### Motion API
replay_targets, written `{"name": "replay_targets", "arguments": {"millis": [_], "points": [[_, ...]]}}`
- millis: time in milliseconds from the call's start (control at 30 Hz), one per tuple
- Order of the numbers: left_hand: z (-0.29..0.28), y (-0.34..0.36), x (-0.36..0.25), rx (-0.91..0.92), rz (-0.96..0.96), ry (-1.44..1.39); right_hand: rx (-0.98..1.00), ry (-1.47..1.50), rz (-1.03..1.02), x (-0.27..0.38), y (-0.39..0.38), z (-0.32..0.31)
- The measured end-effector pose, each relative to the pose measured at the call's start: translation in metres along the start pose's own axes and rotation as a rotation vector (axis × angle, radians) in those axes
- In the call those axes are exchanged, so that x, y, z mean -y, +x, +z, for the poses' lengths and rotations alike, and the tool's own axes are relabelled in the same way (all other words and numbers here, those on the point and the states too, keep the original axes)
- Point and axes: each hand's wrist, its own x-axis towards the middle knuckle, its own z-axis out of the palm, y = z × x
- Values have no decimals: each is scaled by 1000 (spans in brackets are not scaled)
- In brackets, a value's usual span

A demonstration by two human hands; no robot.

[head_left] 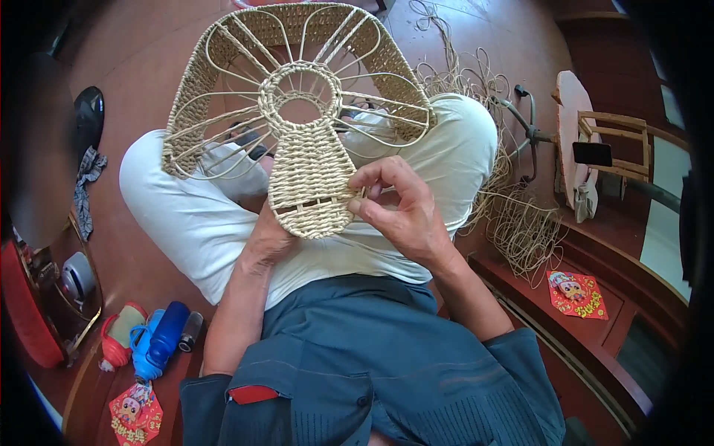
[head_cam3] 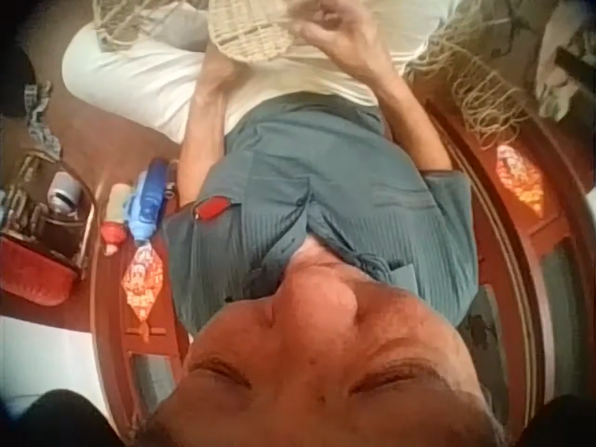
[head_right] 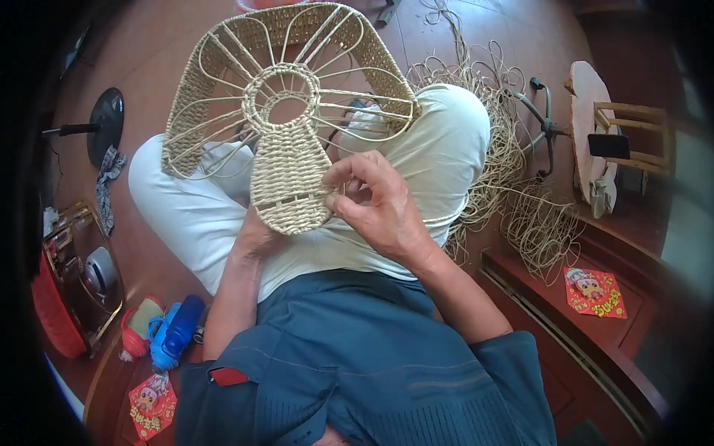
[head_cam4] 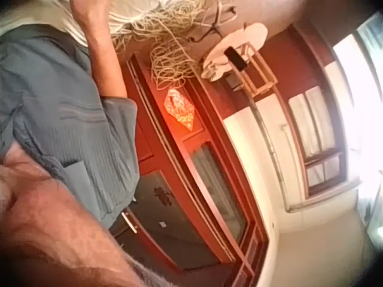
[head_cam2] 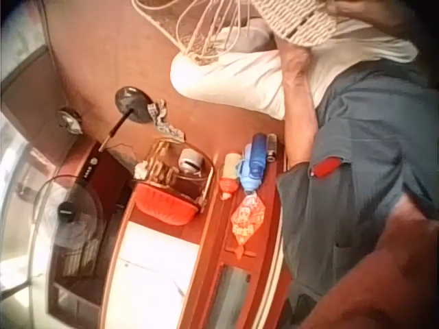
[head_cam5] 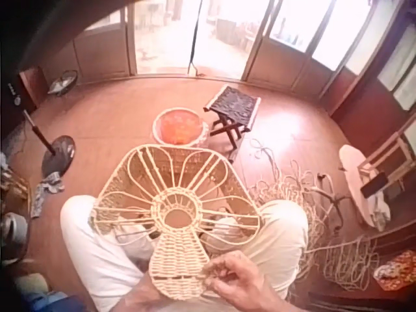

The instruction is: The recorder is weaving a decorative wicker or straw basket/object while sitting on the floor.

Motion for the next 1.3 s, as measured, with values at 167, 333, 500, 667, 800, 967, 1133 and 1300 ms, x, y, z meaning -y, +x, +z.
{"name": "replay_targets", "arguments": {"millis": [167, 333, 500, 667, 800, 967, 1133, 1300], "points": [[-11, 4, 3, 33, -33, -30, 13, -121, -74, 10, 2, -2], [-12, 5, 6, 68, 21, -51, 45, -235, -184, 9, 6, -3], [-6, 7, 6, 73, -48, -220, 28, -312, -446, 2, 12, -4], [-3, 7, 10, 90, -77, -387, 85, -131, -460, -5, 9, 0], [1, 8, 15, 122, -156, -575, 154, 361, -69, -5, 2, -4], [8, 13, 17, 179, 8, -417, -35, 553, -121, -9, 8, -111], [10, 14, 19, 191, -81, -593, -537, 540, -64, -47, -53, -354], [14, 21, 16, 207, -45, -607, -1136, 554, 140, -104, -179, -585]]}}
